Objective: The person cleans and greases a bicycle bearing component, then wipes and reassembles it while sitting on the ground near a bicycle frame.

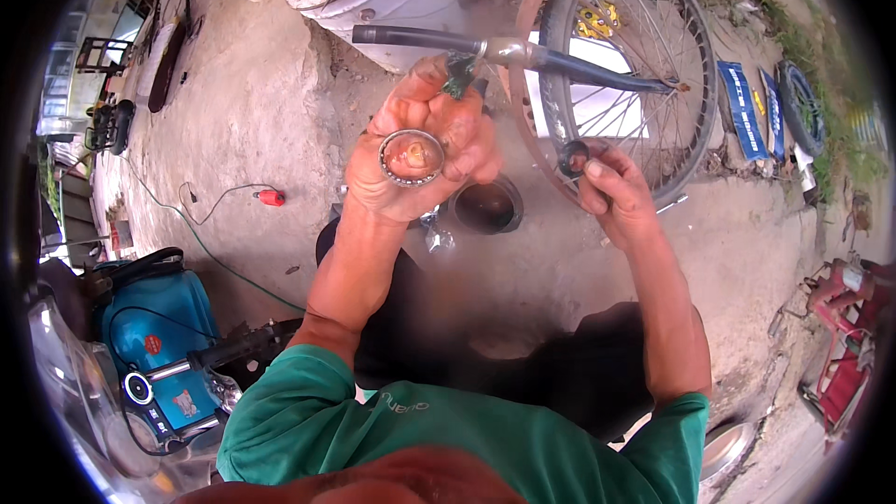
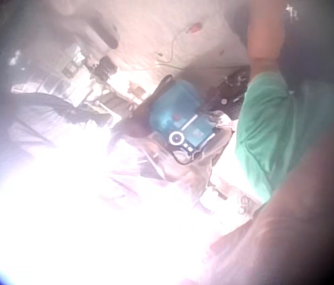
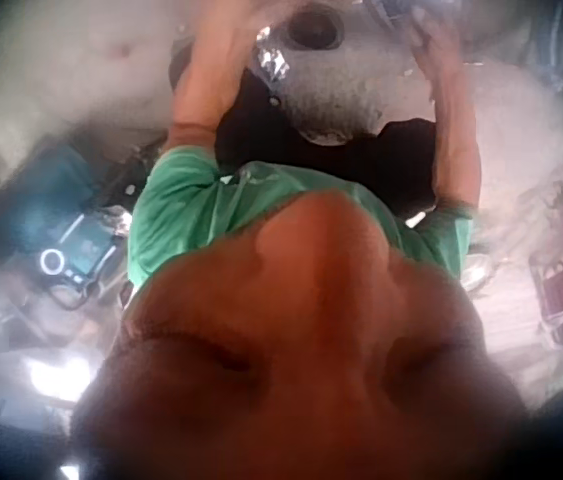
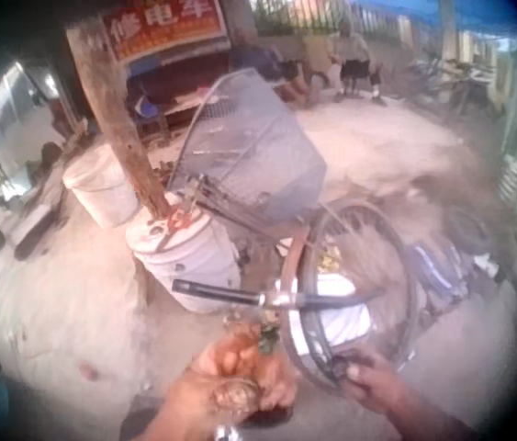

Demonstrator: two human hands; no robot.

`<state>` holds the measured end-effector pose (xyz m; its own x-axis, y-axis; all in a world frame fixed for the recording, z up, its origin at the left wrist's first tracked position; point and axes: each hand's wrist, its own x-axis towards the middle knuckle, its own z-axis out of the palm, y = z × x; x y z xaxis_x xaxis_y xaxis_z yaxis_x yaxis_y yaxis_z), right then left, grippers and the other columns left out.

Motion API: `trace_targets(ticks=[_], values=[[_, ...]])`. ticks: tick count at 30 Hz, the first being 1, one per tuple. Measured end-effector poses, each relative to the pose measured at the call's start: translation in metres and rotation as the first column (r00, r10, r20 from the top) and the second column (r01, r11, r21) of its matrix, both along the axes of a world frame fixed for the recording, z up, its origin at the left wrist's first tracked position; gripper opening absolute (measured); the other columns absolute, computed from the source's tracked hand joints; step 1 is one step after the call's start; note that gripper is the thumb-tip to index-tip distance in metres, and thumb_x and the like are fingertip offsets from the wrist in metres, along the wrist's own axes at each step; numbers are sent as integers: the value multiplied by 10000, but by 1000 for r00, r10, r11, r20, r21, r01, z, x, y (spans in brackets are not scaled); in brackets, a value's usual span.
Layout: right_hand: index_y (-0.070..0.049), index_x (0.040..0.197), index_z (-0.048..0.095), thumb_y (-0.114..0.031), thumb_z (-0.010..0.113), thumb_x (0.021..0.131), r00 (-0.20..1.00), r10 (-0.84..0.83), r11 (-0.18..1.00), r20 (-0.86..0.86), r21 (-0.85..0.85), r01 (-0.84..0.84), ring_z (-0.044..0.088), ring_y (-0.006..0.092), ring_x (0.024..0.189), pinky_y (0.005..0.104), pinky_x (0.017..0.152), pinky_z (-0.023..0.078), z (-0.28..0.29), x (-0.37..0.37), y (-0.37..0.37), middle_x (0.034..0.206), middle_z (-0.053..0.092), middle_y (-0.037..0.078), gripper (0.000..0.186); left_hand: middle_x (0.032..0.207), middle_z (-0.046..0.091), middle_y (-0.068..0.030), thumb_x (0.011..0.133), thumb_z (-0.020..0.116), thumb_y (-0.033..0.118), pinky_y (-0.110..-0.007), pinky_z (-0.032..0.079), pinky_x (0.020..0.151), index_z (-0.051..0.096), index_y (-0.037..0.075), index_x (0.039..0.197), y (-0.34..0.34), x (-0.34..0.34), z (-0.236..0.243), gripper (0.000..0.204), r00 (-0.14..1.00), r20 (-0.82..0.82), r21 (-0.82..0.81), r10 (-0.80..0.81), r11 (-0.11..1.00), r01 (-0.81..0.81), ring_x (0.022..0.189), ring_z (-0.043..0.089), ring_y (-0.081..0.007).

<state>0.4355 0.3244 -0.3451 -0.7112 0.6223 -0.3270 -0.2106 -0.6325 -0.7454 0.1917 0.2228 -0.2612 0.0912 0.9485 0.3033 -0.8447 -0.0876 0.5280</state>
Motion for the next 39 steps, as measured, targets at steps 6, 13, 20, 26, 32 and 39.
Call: trace_targets(ticks=[6,13,20,26,32,39], values=[[-16,1274,523,-181,726,853,999,7,999,-42,-40,-8,441,66,590,226,552,352,10,14,-5,1007,628,53,496,966,614,-60,811,773,108,-378,421,734,567,147,1329,16,21,-20,559,1000,-4,-153,-29,988,28,786,562,-189],[16,1214,558,-256,699,888,995,33,996,-94,-75,-40,420,54,598,218,570,333,19,17,-10,879,572,9,447,917,618,-55,784,693,-66,-277,503,825,481,-33,1322,22,36,-28,580,212,-914,163,346,792,-588,879,601,-120],[-22,1107,625,-380,628,954,991,86,995,-102,-49,-91,350,41,530,225,539,277,15,20,-13,627,457,-51,389,898,601,-36,770,710,-61,-269,472,861,478,-45,1322,25,48,-28,599,206,-914,179,348,804,-566,871,585,-104],[16,1121,627,-312,623,959,992,100,992,-79,-65,-106,359,50,571,233,532,270,18,20,-13,661,443,-61,366,867,617,-28,760,727,-50,-275,485,844,521,-12,1312,20,63,-29,590,18,-886,397,463,779,-485,840,597,-105],[20,1158,625,-278,652,944,999,45,997,-18,-60,-46,372,40,593,227,535,279,16,18,-15,782,530,-54,368,862,648,-37,746,745,-32,-303,499,823,567,38,1294,18,67,-35,580,-80,-844,526,531,788,-320,833,623,-145],[15,1230,597,-259,676,930,1000,16,999,-9,-32,-16,378,30,610,216,543,287,11,19,-14,871,577,-40,414,878,668,-53,705,762,-20,-367,479,858,573,41,1285,20,67,-29,614,-105,-818,574,565,798,-184,849,643,-224]])
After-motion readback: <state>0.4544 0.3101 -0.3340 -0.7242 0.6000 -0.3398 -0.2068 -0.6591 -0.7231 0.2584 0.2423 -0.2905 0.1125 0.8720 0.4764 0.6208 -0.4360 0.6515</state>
